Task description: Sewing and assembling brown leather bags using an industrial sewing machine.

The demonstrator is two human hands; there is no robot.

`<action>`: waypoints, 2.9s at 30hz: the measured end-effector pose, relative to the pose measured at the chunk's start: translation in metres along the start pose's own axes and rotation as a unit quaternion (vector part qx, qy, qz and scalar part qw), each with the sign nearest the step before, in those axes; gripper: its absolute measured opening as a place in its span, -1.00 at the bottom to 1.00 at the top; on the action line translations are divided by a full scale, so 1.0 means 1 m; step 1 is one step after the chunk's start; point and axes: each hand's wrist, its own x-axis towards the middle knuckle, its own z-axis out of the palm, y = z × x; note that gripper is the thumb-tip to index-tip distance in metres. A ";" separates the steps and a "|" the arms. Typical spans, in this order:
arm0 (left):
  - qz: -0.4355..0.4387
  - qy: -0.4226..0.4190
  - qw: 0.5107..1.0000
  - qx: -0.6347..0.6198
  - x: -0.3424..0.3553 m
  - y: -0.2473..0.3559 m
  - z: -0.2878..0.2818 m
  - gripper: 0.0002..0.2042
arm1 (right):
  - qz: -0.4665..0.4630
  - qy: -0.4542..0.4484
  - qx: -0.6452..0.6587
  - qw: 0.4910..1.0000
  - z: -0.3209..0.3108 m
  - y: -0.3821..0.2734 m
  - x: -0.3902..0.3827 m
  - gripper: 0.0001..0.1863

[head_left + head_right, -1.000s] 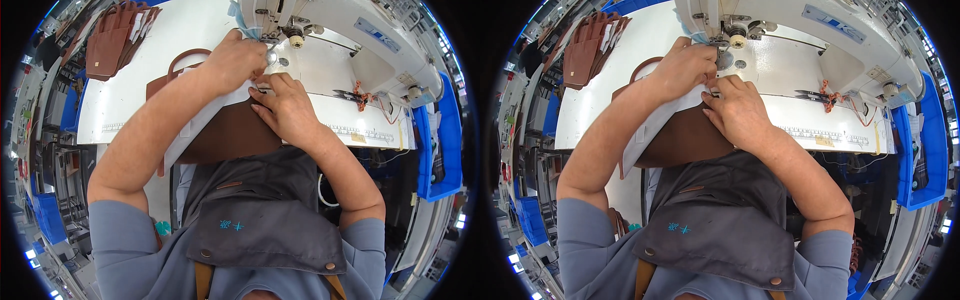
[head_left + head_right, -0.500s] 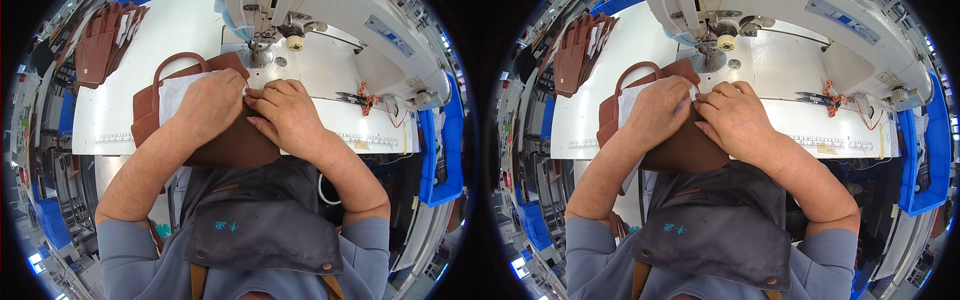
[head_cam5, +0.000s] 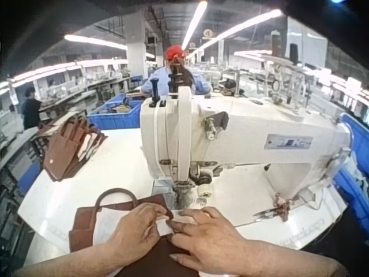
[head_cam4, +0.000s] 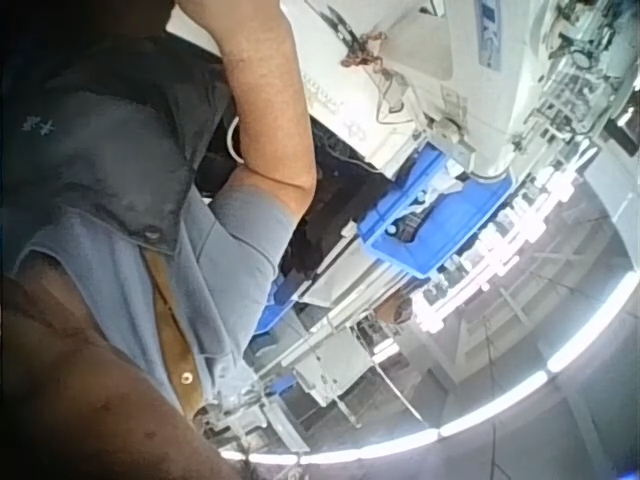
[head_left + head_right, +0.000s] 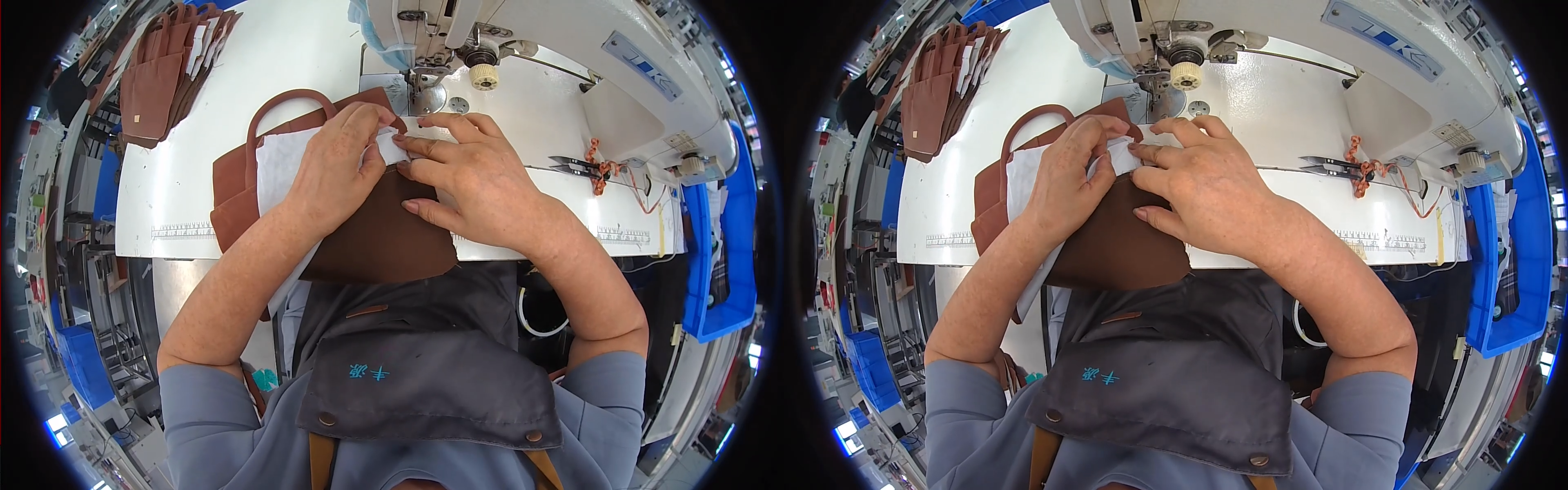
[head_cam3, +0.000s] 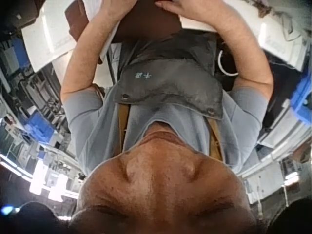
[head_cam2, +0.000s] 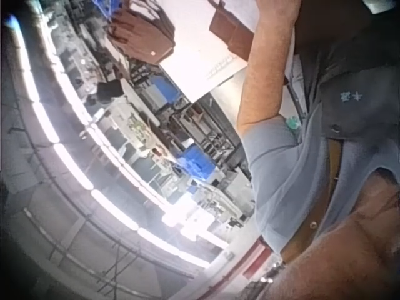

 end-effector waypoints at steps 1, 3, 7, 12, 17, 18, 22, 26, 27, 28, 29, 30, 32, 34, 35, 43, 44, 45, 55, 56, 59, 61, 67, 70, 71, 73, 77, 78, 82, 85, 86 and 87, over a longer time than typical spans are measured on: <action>-0.035 0.005 0.997 -0.062 0.000 0.001 0.001 -0.71 | -0.001 0.000 0.000 1.000 0.000 0.000 0.000 -0.72; -0.011 0.012 0.998 -0.064 0.001 -0.001 0.001 -0.72 | -0.005 0.018 -0.006 1.000 0.001 -0.001 0.001 -0.72; 0.078 0.015 0.991 0.105 0.000 -0.001 -0.006 -0.73 | -0.008 0.036 -0.015 0.999 0.003 -0.003 -0.003 -0.72; 0.049 -0.039 0.993 0.102 0.002 -0.005 -0.002 -0.74 | -0.010 0.034 -0.014 0.999 0.005 -0.004 -0.004 -0.71; 0.033 -0.023 0.999 0.037 0.004 -0.005 -0.002 -0.77 | -0.008 0.032 -0.010 0.999 0.005 -0.004 -0.004 -0.71; 0.021 0.006 1.000 0.011 0.004 -0.004 -0.004 -0.79 | -0.007 0.038 -0.007 0.999 0.005 -0.004 -0.004 -0.71; 0.068 -0.011 0.983 0.168 0.003 -0.002 -0.013 -0.83 | 0.001 0.037 0.004 0.999 0.008 -0.003 -0.005 -0.69; 0.063 -0.008 0.995 0.078 0.012 -0.015 -0.004 -0.85 | 0.003 0.045 0.006 0.999 0.007 0.000 -0.004 -0.67; 0.055 -0.017 0.994 0.090 0.014 -0.015 -0.003 -0.84 | 0.006 0.043 0.006 0.999 0.008 0.002 -0.003 -0.67; 0.047 -0.026 0.993 0.101 0.017 -0.016 -0.002 -0.84 | 0.008 0.043 0.005 0.999 0.009 0.004 -0.003 -0.67; 0.049 -0.027 0.994 0.099 0.019 -0.018 0.001 -0.84 | 0.011 0.045 0.002 0.999 0.010 0.008 -0.002 -0.66; 0.054 -0.024 0.992 0.108 0.022 -0.021 0.002 -0.84 | 0.014 0.047 -0.001 0.999 0.010 0.010 -0.001 -0.66; 0.063 -0.021 0.991 0.116 0.030 -0.028 0.006 -0.84 | 0.018 0.054 -0.009 0.998 0.010 0.016 0.002 -0.65; 0.067 -0.019 0.995 0.073 0.040 -0.035 0.009 -0.84 | 0.021 0.059 -0.016 0.998 0.009 0.022 0.005 -0.65; 0.068 -0.019 0.995 0.072 0.045 -0.037 0.009 -0.84 | 0.034 0.051 -0.021 0.998 0.008 0.025 0.008 -0.64; 0.016 -0.037 0.998 -0.051 0.071 -0.048 0.013 -0.88 | 0.066 0.079 -0.040 0.994 0.016 0.029 0.012 -0.63; 0.014 -0.036 0.998 -0.051 0.071 -0.048 0.011 -0.88 | 0.069 0.078 -0.043 0.994 0.017 0.029 0.013 -0.63; -0.004 -0.048 0.998 -0.040 0.073 -0.046 0.009 -0.89 | 0.072 0.076 -0.047 0.993 0.017 0.029 0.013 -0.63; 0.063 -0.031 0.996 -0.049 0.084 -0.066 0.017 -0.91 | 0.088 0.087 -0.045 0.991 0.019 0.032 0.017 -0.60; 0.063 -0.031 0.996 -0.050 0.083 -0.066 0.015 -0.91 | 0.090 0.081 -0.040 0.992 0.021 0.031 0.016 -0.59; 0.032 -0.047 0.997 -0.052 0.082 -0.065 0.016 -0.90 | 0.094 0.073 -0.041 0.992 0.022 0.029 0.015 -0.58; 0.083 -0.044 0.994 -0.059 0.081 -0.070 0.013 -0.90 | 0.091 0.073 -0.043 0.992 0.021 0.026 0.016 -0.58; 0.056 -0.056 0.995 -0.059 0.082 -0.070 0.014 -0.90 | 0.114 0.059 -0.037 0.991 0.020 0.025 0.015 -0.54; 0.059 -0.053 0.995 -0.063 0.082 -0.071 0.015 -0.89 | 0.116 0.068 -0.032 0.990 0.018 0.023 0.017 -0.54; 0.059 -0.053 0.995 -0.063 0.082 -0.071 0.015 -0.89 | 0.119 0.061 -0.027 0.991 0.017 0.024 0.017 -0.54; 0.054 -0.060 0.995 -0.056 0.082 -0.070 0.015 -0.88 | 0.124 0.054 -0.022 0.991 0.017 0.023 0.016 -0.54; 0.054 -0.060 0.995 -0.055 0.083 -0.071 0.014 -0.88 | 0.116 0.064 -0.021 0.991 0.018 0.025 0.016 -0.54; 0.053 -0.064 0.995 -0.055 0.082 -0.070 0.014 -0.87 | 0.115 0.065 -0.018 0.991 0.018 0.024 0.015 -0.54; 0.077 -0.041 0.996 -0.002 0.082 -0.064 0.015 -0.84 | 0.109 0.078 -0.029 0.991 0.017 0.028 0.015 -0.55; 0.097 -0.034 0.994 -0.041 0.080 -0.068 0.015 -0.83 | 0.100 0.083 -0.008 0.991 0.017 0.027 0.015 -0.57; 0.098 -0.033 0.994 -0.041 0.081 -0.070 0.015 -0.83 | 0.102 0.086 -0.011 0.991 0.017 0.027 0.015 -0.57; 0.090 -0.038 0.994 -0.044 0.082 -0.070 0.015 -0.83 | 0.102 0.089 -0.014 0.991 0.017 0.026 0.015 -0.57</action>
